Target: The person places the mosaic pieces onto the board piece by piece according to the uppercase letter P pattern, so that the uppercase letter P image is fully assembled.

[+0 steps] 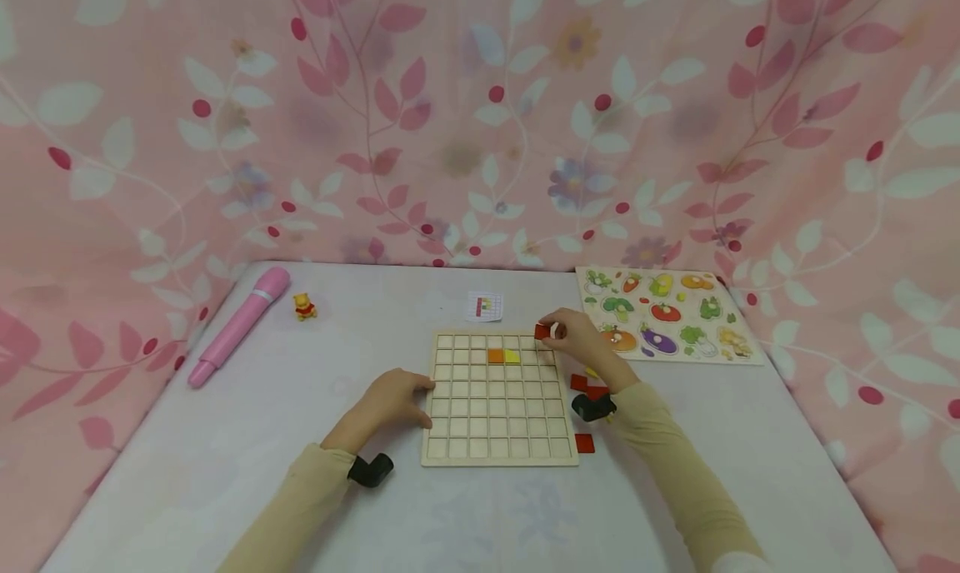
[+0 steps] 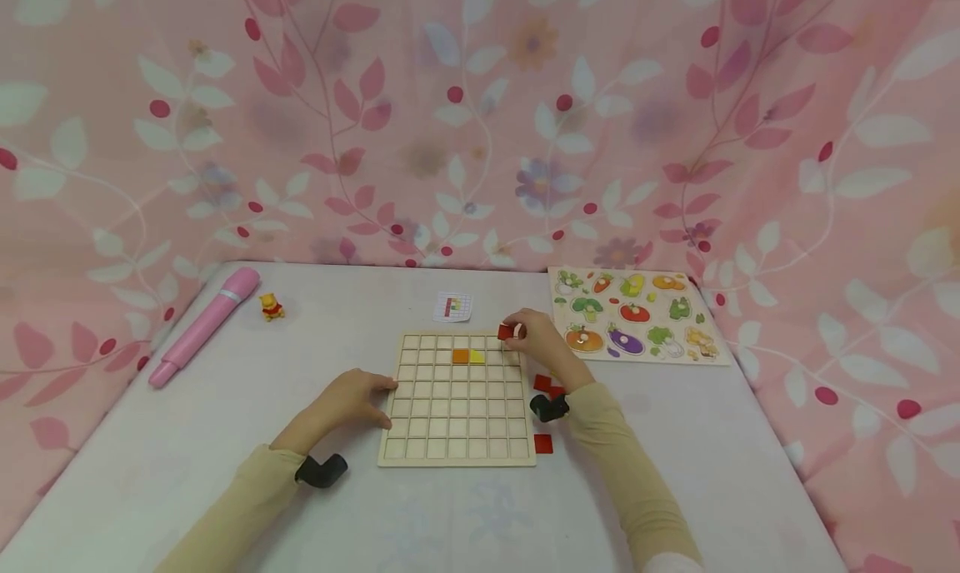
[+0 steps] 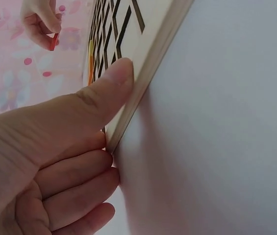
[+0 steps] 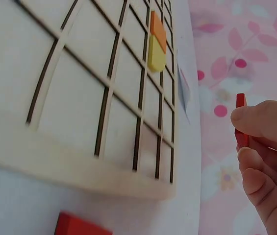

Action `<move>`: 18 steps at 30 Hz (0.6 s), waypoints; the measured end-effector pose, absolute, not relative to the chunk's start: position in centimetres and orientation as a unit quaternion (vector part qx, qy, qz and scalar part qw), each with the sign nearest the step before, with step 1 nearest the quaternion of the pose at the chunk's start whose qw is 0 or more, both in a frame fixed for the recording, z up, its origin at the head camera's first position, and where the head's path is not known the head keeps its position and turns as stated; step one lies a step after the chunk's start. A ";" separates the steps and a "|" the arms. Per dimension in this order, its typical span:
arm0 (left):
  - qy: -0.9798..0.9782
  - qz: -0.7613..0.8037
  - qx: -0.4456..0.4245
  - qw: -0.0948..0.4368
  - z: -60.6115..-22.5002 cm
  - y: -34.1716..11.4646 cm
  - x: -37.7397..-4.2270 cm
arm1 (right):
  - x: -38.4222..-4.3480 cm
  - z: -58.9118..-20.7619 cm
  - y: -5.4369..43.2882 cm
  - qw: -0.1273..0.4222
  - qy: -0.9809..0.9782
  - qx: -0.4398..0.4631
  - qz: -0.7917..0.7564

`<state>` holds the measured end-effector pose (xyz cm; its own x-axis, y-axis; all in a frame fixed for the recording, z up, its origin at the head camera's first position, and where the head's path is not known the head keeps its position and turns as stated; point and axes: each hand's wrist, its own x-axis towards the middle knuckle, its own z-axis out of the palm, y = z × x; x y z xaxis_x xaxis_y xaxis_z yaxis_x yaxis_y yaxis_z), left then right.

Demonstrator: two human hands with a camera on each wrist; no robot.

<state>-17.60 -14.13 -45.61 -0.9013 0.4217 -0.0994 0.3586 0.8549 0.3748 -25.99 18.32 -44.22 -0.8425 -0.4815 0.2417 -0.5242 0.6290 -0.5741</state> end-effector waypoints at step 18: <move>0.954 0.213 0.164 0.131 -45.2 -13.5 -17.8 | -26.2 -43.6 12.5 0.005 -0.877 0.331 0.348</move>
